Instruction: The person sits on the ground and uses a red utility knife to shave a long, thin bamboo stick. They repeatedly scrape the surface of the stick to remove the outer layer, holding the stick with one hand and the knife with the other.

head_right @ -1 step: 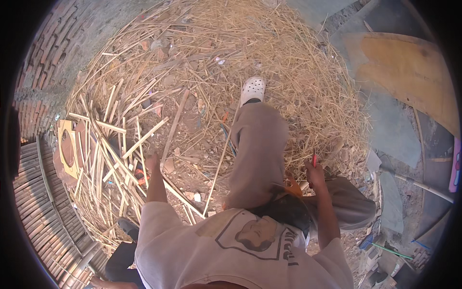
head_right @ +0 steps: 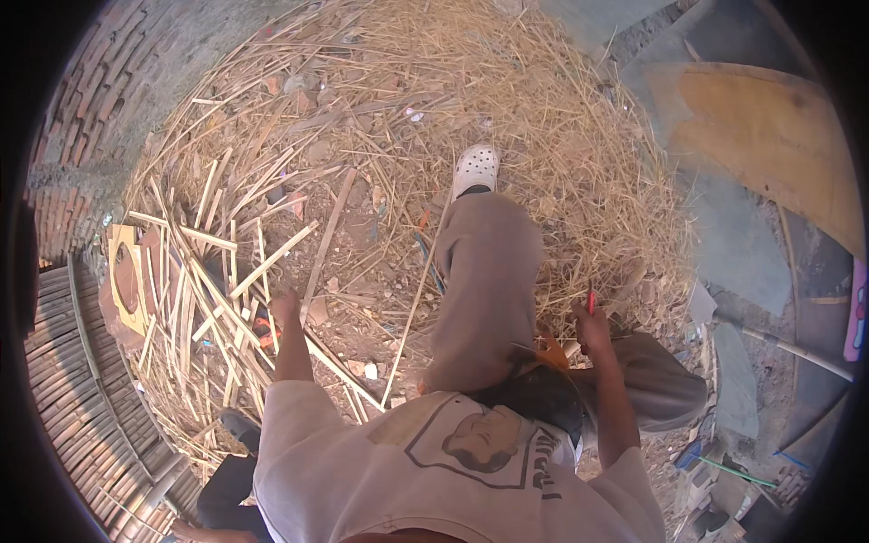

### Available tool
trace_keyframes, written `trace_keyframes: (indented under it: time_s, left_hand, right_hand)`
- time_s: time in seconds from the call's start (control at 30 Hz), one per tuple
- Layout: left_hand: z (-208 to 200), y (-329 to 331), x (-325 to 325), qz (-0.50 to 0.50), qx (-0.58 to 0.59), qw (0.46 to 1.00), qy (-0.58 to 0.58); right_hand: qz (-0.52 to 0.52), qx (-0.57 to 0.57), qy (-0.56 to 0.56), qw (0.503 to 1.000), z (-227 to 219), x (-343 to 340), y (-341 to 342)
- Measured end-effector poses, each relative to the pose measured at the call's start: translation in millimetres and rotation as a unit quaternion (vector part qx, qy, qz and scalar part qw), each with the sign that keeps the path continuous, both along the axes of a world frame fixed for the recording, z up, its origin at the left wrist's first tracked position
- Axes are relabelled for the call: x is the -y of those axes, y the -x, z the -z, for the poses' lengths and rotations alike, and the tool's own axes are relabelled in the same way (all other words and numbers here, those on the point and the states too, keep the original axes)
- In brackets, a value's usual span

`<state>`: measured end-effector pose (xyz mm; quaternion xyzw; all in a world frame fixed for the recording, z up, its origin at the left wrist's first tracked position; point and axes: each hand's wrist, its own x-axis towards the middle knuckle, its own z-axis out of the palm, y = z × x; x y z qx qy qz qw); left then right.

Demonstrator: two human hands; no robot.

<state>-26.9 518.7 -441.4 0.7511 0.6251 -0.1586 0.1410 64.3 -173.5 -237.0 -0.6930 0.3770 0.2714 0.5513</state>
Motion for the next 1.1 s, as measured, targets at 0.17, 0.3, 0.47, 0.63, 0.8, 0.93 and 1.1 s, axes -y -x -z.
trace_keyframes:
  time_s: [0.17, 0.3, 0.47, 0.63, 0.8, 0.93, 1.1]
  left_hand:
    - [-13.8, 4.8, -0.8, 0.024, -0.016, 0.999, 0.027]
    - [-7.3, 6.8, -15.0, 0.045, -0.026, 0.995, 0.082]
    - [36.8, 29.3, -22.8, 0.104, -0.009, 0.99, 0.089]
    - [41.0, 25.7, 45.3, 0.273, 0.256, 0.926, -0.049]
    - [1.9, -16.6, 127.4, -0.055, 0.51, 0.851, 0.115]
    - [-53.9, -41.4, 174.3, -0.296, 0.568, 0.706, 0.301]
    - [-138.0, -75.9, 205.8, -0.361, 0.597, 0.505, 0.508]
  right_hand:
    - [-0.001, -0.006, 0.0, 1.0, 3.9, 4.3, 6.1]
    - [0.002, -0.002, 0.003, 1.0, 0.5, 1.1, 9.8]
    - [-0.008, 0.0, -0.006, 1.0, 6.8, -1.9, 12.2]
    - [0.007, -0.003, -0.039, 0.999, 9.5, 0.5, 22.2]
    - [0.034, 0.0, -0.056, 0.998, -0.6, 3.4, 34.4]
    - [0.039, -0.006, -0.065, 0.997, 7.9, 15.6, 46.5]
    - [0.049, 0.041, -0.094, 0.994, 3.0, 23.5, 47.9]
